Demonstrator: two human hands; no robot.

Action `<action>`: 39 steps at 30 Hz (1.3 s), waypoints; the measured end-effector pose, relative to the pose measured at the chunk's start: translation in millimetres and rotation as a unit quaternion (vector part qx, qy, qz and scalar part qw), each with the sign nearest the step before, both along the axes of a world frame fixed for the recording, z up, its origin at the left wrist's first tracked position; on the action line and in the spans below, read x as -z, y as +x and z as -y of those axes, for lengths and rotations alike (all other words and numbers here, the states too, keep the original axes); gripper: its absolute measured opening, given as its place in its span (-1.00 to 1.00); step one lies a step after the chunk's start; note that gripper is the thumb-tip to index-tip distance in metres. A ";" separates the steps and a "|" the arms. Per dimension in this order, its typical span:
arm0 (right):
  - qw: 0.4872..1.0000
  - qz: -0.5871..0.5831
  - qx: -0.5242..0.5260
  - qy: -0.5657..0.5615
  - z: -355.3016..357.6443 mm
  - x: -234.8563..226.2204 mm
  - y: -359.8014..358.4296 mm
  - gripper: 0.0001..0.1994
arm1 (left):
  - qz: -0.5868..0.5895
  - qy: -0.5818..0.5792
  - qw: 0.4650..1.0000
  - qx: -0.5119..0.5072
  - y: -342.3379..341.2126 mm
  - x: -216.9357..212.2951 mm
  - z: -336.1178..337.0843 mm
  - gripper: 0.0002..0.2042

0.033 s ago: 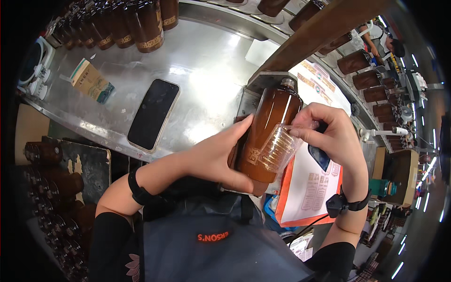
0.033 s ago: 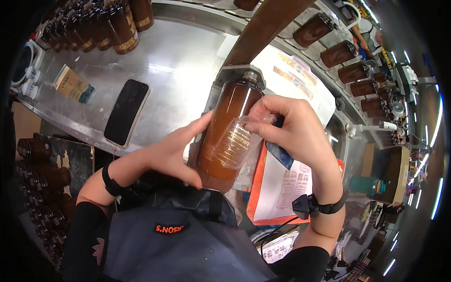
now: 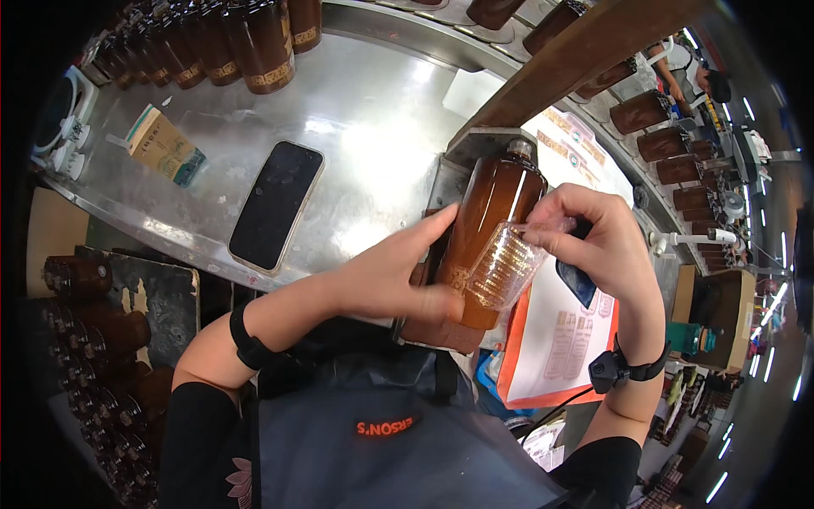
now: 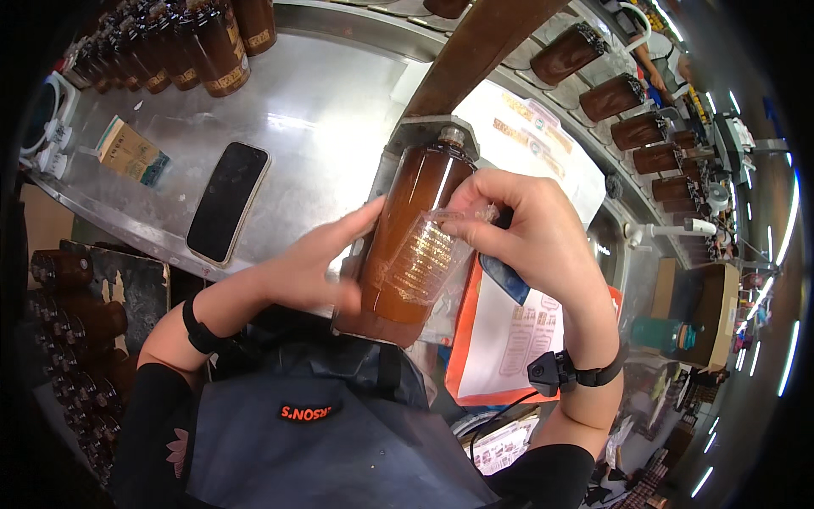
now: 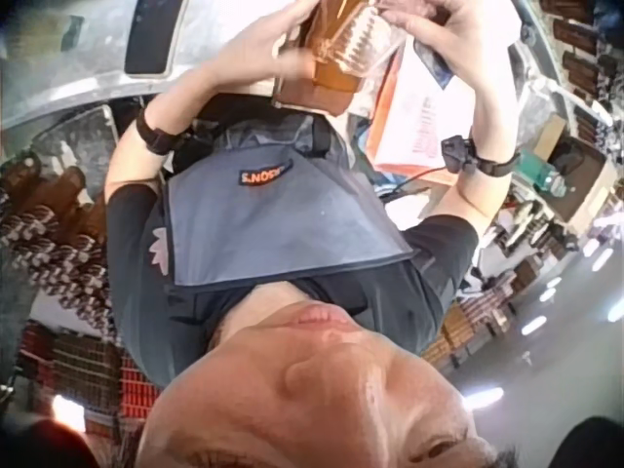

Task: Apply adhesive labels to large plastic bottles on a production line and smooth them out with a squeegee tool.

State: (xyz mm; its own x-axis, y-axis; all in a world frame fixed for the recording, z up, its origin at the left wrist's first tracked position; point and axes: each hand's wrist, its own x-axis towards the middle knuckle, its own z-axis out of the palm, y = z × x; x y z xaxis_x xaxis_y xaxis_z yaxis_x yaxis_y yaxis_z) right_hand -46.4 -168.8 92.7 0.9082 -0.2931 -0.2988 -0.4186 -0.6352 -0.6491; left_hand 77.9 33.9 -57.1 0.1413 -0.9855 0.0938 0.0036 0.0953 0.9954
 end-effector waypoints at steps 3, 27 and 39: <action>0.999 0.014 -0.011 -0.029 -0.3 4.9 6.1 -0.86 | -0.167 0.032 0.984 -0.057 -9.9 -13.6 13.7 0.11; 0.944 0.164 0.225 0.179 4.4 72.9 -8.5 -0.49 | -0.112 0.024 0.990 -0.084 -19.2 -34.5 32.2 -0.21; 0.919 0.211 0.245 0.224 7.0 76.2 -7.9 -0.55 | -0.042 0.044 0.978 -0.199 -12.1 -17.2 51.4 -0.28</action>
State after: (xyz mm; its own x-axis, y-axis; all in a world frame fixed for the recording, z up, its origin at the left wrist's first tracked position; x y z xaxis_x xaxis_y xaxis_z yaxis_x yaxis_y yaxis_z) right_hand -54.2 -175.9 16.5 0.7628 -0.6310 -0.1414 -0.2343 -0.0659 -0.9699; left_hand 65.8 -17.5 -40.0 0.5182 -0.8551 -0.0166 0.0661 0.0207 0.9976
